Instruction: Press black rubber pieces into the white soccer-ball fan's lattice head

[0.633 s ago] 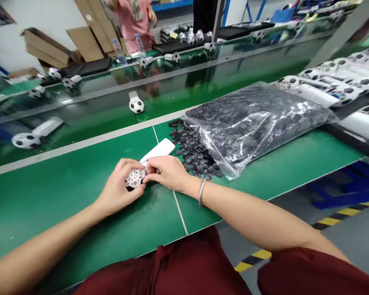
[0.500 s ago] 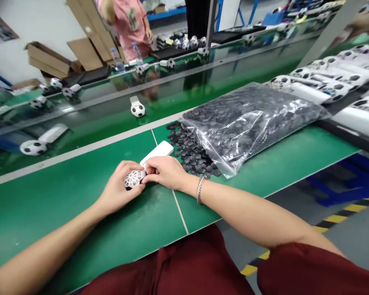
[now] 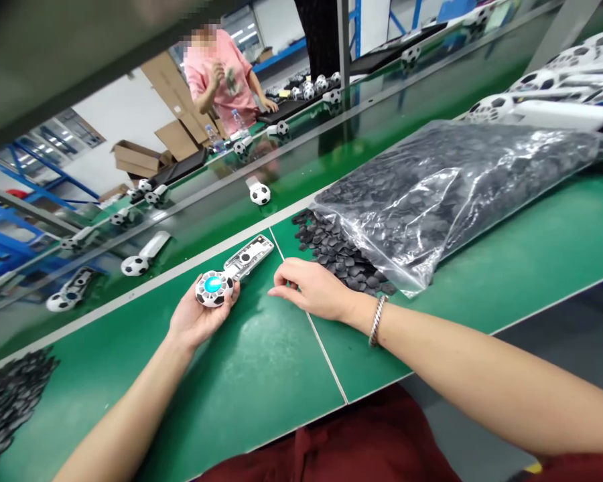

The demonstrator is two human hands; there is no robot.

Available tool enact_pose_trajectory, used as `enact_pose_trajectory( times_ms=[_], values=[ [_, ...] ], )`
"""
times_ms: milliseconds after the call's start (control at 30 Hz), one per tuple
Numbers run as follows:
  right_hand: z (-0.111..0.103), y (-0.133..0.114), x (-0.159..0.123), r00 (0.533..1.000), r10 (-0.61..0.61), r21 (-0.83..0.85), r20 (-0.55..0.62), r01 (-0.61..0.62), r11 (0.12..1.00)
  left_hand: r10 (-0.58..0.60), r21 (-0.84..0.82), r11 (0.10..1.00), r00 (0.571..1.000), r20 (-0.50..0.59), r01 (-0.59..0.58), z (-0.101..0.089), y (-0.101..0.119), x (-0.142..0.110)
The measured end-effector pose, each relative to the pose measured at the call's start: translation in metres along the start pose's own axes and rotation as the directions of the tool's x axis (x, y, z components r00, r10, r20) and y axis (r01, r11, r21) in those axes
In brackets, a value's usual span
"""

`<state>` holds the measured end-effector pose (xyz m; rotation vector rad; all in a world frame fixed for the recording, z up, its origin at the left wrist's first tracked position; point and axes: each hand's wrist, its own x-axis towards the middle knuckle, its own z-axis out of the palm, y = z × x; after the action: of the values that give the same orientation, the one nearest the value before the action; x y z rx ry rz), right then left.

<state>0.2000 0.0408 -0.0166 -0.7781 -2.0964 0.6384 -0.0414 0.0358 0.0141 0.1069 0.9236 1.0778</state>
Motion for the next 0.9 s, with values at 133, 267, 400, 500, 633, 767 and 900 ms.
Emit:
enact_pose_trajectory(
  times_ms=[133,267,400,500,633,767,900],
  values=[
    [0.0,-0.001,-0.001,0.999,0.016,-0.011,0.036,-0.015,1.0,0.012,-0.001,1.0,1.0,0.006,-0.012,0.0,-0.002,-0.002],
    [0.001,-0.002,-0.003,0.998,0.024,-0.015,0.05,-0.024,1.0,0.022,-0.004,1.0,1.0,0.0,-0.022,0.003,-0.004,-0.004],
    [0.001,-0.002,-0.004,0.997,0.01,-0.014,0.082,-0.009,1.0,0.095,-0.009,0.995,0.995,-0.028,-0.095,0.005,-0.002,-0.007],
    [0.001,-0.002,-0.004,0.997,-0.003,-0.022,0.081,0.004,1.0,0.172,-0.009,0.985,0.985,-0.016,-0.172,0.007,0.005,-0.006],
    [-0.001,-0.002,-0.003,0.995,-0.021,-0.043,0.095,0.025,0.999,0.251,0.036,0.968,0.966,-0.064,-0.249,0.014,0.026,0.003],
    [-0.004,-0.004,-0.002,0.992,-0.015,-0.076,0.122,0.025,0.997,0.588,0.398,0.719,0.804,0.086,-0.569,0.036,0.052,0.028],
    [-0.006,-0.002,-0.001,0.989,0.022,-0.109,0.147,-0.006,0.994,0.713,0.637,0.34,0.631,0.306,-0.692,0.065,0.072,0.073]
  ],
)
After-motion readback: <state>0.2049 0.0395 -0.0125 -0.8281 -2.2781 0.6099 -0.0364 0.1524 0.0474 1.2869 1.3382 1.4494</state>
